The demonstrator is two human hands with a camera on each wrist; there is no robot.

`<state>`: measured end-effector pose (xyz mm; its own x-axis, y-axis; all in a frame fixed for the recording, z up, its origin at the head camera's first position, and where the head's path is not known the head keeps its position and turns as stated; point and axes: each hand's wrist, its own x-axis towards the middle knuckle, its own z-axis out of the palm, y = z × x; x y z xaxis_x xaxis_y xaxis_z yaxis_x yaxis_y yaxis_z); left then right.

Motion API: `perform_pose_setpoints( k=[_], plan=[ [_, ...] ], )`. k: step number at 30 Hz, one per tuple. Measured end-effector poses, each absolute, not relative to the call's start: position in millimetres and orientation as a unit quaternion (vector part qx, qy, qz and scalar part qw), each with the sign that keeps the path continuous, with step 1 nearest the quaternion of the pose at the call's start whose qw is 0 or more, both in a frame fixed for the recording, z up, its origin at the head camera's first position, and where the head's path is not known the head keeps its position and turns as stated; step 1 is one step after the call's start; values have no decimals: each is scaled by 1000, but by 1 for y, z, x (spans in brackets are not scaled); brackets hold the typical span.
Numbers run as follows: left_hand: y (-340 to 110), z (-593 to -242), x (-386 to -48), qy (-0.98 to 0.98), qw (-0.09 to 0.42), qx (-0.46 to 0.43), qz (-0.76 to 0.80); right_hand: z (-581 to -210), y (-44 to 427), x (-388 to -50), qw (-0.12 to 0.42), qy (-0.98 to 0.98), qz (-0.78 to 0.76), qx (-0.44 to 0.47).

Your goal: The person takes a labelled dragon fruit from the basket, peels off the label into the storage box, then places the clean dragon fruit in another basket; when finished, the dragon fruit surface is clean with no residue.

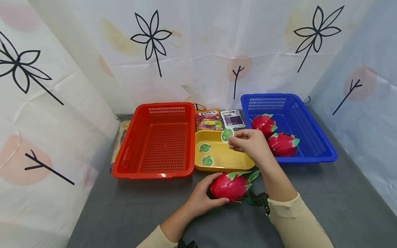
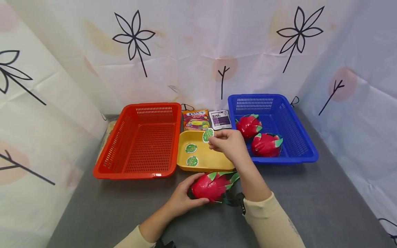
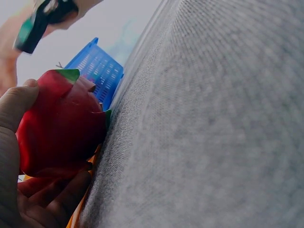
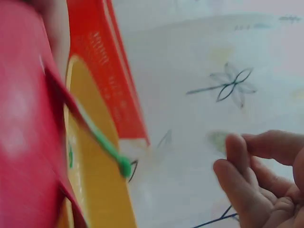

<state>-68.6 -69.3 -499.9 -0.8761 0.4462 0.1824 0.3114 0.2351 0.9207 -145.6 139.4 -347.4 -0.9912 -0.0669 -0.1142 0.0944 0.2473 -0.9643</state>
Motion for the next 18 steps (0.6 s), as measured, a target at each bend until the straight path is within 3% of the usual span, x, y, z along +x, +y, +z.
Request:
perform_pose_setpoints(
  k=[11, 18],
  plan=[
    [-71, -500, -70, 790, 63, 238, 562, -383, 125, -208, 247, 838, -486, 31],
    [-72, -500, -70, 786, 62, 235, 569, -399, 128, -223, 294, 862, -413, 13]
  ],
)
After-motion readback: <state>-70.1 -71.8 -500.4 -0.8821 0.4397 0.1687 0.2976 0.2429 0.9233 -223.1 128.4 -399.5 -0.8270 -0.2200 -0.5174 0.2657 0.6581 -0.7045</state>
